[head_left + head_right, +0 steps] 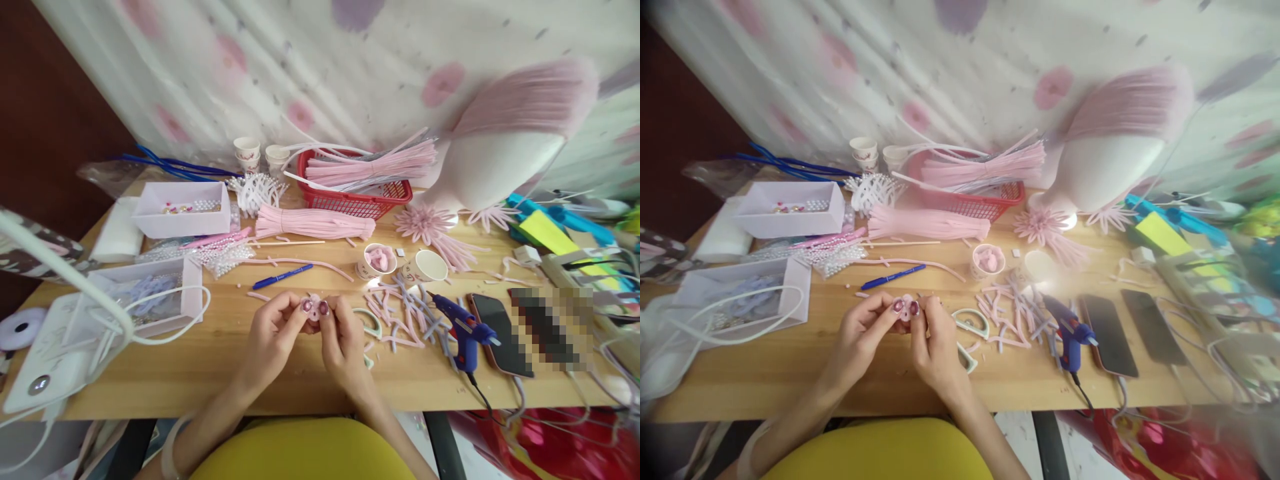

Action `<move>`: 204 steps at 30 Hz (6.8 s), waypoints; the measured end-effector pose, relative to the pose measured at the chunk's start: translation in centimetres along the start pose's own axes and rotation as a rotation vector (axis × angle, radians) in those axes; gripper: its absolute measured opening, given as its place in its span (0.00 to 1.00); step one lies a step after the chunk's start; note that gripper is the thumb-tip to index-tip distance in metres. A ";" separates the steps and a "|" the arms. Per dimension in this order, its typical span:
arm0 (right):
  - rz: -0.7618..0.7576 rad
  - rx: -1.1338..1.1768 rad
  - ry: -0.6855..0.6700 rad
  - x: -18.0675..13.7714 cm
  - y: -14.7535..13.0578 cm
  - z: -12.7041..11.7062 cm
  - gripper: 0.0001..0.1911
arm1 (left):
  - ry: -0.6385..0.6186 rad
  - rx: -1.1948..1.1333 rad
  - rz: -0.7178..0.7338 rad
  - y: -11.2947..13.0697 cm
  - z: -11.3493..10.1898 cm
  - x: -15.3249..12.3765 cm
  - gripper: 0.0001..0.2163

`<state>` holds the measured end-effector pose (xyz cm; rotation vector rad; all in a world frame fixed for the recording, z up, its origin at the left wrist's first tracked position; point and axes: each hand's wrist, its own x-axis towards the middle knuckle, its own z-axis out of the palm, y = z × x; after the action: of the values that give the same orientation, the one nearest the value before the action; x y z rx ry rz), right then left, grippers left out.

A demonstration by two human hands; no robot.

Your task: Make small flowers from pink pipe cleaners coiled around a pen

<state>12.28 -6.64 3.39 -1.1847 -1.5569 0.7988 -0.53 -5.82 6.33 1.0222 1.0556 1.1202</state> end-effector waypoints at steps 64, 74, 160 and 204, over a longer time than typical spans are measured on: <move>0.129 0.213 -0.055 0.0 -0.6 0.8 0.16 | -0.209 -0.186 -0.110 -1.0 -1.1 1.0 0.13; 0.282 0.391 -0.068 -0.4 0.3 0.3 0.16 | -0.151 -0.225 -0.133 -1.7 -1.3 1.1 0.14; -0.409 -0.423 -0.055 0.7 0.4 -1.8 0.14 | -0.199 -0.609 -0.383 -1.4 -2.8 1.6 0.10; 0.410 0.314 -0.549 0.5 -1.0 -4.3 0.05 | -0.449 -0.141 -0.442 -0.7 -3.2 1.0 0.05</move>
<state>16.02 -6.70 5.70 -1.1141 -1.5441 1.6863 -3.41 -4.65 4.86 0.8224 0.7736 0.5602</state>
